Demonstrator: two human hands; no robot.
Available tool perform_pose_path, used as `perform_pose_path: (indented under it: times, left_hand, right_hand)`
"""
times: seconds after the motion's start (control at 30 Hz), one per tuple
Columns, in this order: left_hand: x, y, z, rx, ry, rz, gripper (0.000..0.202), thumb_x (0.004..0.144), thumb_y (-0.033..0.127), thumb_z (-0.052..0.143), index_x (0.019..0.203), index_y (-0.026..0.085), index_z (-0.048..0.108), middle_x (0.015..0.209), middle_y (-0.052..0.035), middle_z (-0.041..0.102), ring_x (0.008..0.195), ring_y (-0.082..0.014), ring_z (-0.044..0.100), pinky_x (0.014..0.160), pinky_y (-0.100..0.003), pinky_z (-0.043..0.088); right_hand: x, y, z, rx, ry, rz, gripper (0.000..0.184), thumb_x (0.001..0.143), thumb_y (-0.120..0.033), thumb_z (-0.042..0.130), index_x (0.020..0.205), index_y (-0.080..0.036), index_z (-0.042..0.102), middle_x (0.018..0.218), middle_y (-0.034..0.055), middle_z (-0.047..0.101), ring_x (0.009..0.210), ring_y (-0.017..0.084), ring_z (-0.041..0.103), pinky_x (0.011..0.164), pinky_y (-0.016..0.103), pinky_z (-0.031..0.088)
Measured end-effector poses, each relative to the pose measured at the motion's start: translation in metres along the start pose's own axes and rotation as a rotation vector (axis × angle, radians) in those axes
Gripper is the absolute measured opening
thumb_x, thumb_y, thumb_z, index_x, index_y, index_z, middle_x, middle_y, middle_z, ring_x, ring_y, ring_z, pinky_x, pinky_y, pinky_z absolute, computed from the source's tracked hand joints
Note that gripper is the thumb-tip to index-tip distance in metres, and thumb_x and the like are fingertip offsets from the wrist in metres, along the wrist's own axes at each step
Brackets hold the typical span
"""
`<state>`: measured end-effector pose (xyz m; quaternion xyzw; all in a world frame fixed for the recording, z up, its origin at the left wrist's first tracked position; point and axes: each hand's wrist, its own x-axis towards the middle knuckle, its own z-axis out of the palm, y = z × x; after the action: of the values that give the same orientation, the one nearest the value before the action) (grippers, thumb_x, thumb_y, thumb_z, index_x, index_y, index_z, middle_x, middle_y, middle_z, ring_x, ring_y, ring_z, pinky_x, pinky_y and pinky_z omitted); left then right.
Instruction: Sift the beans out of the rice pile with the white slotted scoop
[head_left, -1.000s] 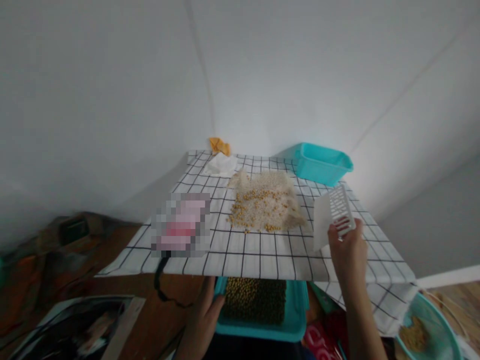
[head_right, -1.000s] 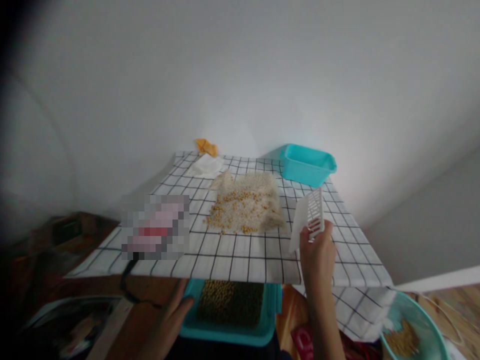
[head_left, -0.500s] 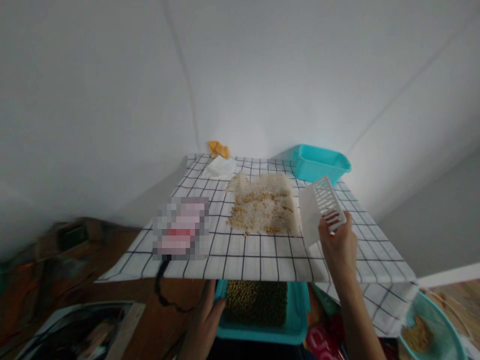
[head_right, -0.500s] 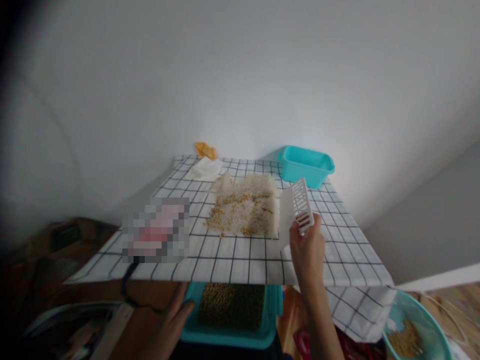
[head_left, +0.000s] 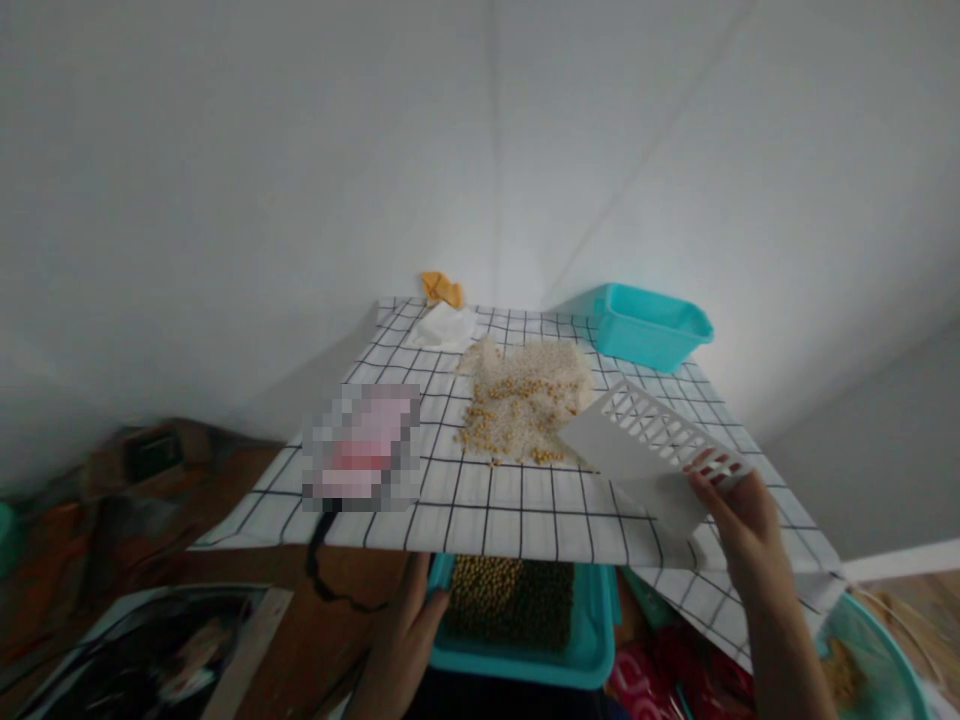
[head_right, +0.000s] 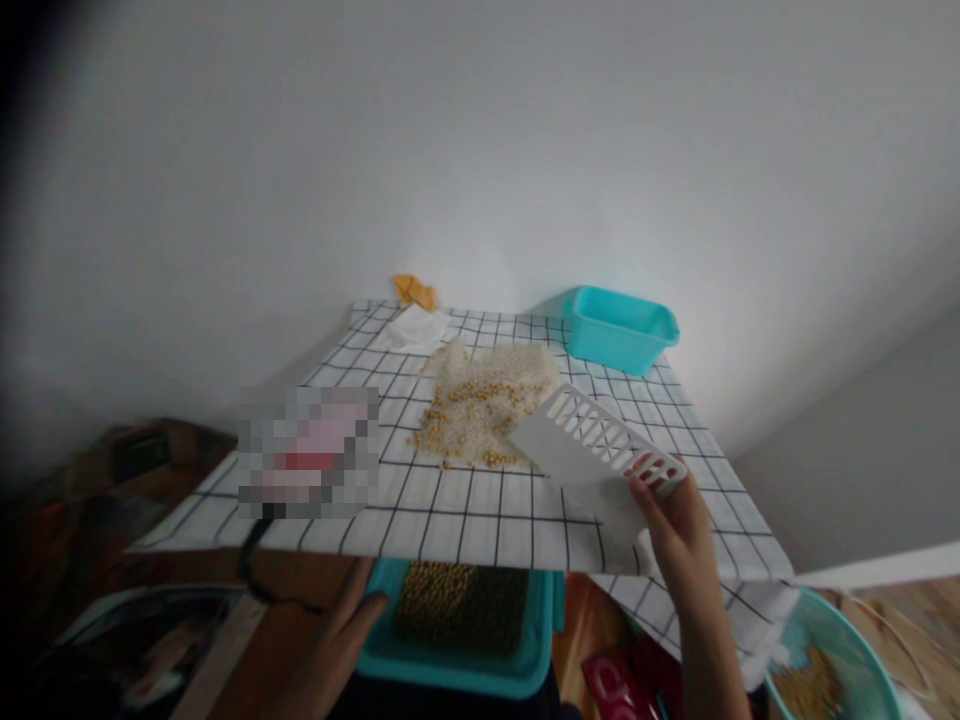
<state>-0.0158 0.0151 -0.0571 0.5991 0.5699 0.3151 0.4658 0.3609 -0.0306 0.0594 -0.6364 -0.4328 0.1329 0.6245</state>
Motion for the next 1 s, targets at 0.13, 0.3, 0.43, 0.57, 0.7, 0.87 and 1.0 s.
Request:
perform_pose_path:
  times: [0.13,0.3,0.43,0.57,0.7,0.87,1.0]
  left_hand:
    - [-0.002,0.003,-0.001,0.010,0.012,0.015,0.065,0.089,0.037,0.052,0.153,0.024,0.045,0.149,-0.0060,0.062,0.153,-0.0293,0.034,0.127,-0.049,0.025]
    - [-0.002,-0.003,-0.001,0.023,0.041,0.020,0.063,0.092,0.037,0.047,0.154,0.023,0.043,0.143,-0.0075,0.066,0.150,-0.0287,0.040,0.124,-0.050,0.030]
    - [-0.001,-0.008,-0.001,0.021,0.058,0.063,0.062,0.092,0.036,0.050,0.153,0.026,0.045,0.143,-0.0072,0.067,0.148,-0.0299,0.044,0.122,-0.053,0.036]
    - [0.000,-0.012,-0.003,0.031,0.075,0.123,0.057,0.094,0.033,0.049,0.151,0.028,0.048,0.139,-0.0069,0.070,0.146,-0.0304,0.047,0.119,-0.055,0.040]
    - [0.001,-0.014,-0.001,0.050,0.091,0.154,0.057,0.095,0.030,0.049,0.151,0.028,0.048,0.136,-0.0073,0.072,0.142,-0.0307,0.053,0.116,-0.055,0.045]
    - [0.002,-0.016,0.004,0.046,0.125,0.159,0.053,0.095,0.029,0.048,0.147,0.028,0.054,0.136,-0.0079,0.072,0.142,-0.0311,0.053,0.117,-0.056,0.044]
    - [0.003,-0.022,0.004,0.005,0.102,0.147,0.047,0.095,0.033,0.051,0.140,0.027,0.061,0.135,-0.0080,0.072,0.144,-0.0308,0.049,0.120,-0.055,0.038]
  right_hand:
    - [-0.002,-0.001,-0.002,-0.030,-0.038,0.018,0.027,0.084,-0.043,0.076,0.100,-0.023,0.067,0.091,0.0040,0.070,0.081,0.020,0.065,0.074,0.030,0.051]
    - [-0.001,0.002,-0.006,-0.072,-0.068,0.031,0.025,0.085,-0.044,0.075,0.099,-0.024,0.069,0.092,0.0049,0.071,0.084,0.021,0.066,0.074,0.030,0.051]
    - [-0.001,0.005,-0.007,-0.076,-0.098,0.033,0.029,0.084,-0.044,0.075,0.105,-0.025,0.068,0.094,0.0059,0.072,0.087,0.024,0.068,0.074,0.033,0.054]
    - [-0.001,0.008,-0.005,-0.064,-0.085,0.021,0.029,0.086,-0.045,0.074,0.106,-0.025,0.066,0.095,0.0058,0.073,0.087,0.023,0.069,0.076,0.033,0.055]
    - [0.000,0.009,-0.001,-0.072,-0.094,0.013,0.027,0.087,-0.042,0.074,0.106,-0.024,0.066,0.098,0.0064,0.073,0.087,0.022,0.068,0.073,0.031,0.054]
    - [0.000,0.002,0.005,-0.062,-0.163,0.001,0.025,0.087,-0.042,0.073,0.102,-0.024,0.065,0.093,0.0052,0.072,0.081,0.021,0.068,0.068,0.030,0.055]
    - [0.001,-0.003,0.008,-0.054,-0.176,-0.021,0.024,0.089,-0.041,0.071,0.104,-0.024,0.065,0.093,0.0049,0.070,0.085,0.021,0.067,0.070,0.030,0.054]
